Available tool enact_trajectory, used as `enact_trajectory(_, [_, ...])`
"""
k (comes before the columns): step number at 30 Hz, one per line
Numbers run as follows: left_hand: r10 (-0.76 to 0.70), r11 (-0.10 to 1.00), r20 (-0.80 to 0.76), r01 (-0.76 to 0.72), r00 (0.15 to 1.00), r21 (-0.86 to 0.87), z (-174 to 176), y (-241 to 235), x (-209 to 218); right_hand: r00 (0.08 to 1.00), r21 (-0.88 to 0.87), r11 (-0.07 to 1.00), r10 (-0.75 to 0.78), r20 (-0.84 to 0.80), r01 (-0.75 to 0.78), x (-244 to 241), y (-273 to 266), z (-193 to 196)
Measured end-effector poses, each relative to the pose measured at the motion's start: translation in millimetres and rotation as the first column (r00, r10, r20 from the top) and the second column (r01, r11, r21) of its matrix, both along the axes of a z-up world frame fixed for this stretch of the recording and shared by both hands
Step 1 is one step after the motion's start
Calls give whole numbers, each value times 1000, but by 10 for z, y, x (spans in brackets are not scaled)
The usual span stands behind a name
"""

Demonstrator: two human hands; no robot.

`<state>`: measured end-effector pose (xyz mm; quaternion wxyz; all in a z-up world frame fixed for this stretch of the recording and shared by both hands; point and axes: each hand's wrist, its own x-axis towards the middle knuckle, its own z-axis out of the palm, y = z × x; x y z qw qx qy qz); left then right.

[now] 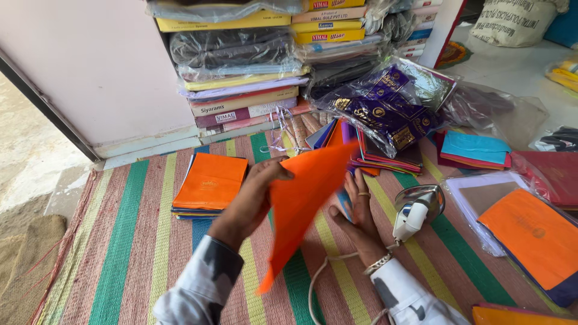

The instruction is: The person irons orange book covers one by one using a handheld iron. They fold each cover, press it with the iron, and place it on a stack. The person repeats this process for multiple covers.

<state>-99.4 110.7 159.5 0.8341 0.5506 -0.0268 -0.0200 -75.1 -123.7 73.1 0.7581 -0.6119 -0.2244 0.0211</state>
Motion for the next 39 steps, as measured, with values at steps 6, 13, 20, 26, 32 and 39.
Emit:
enact_trajectory(6, [-69, 996, -44, 72, 997, 53, 263, 243, 155, 910, 116, 950, 311, -275, -290, 2, -40, -60])
enact_trajectory(13, [-139, 978, -71, 125, 988, -169, -247, 430, -32, 825, 285, 938, 316, -469, -198, -164, 250, -211])
enact_trajectory(20, [37, 879, -202, 64, 979, 472, -839, 476, -381, 980, -144, 988, 24, -195, -53, -27, 324, -328])
enact_trajectory(26, [131, 887, -151, -47, 980, 460, -1374, 538, 290, 838, 105, 995, 58, -543, -1, 246, 295, -486])
enact_trajectory(32, [161, 561, 62, -143, 985, 816, -2396, 601, 671, 713, -473, 831, -140, -687, -293, 217, 273, -1003])
enact_trajectory(39, [472, 341, -93, -84, 877, 936, -2034, 489, 165, 716, -365, 880, -41, -697, -305, 284, 190, -1480])
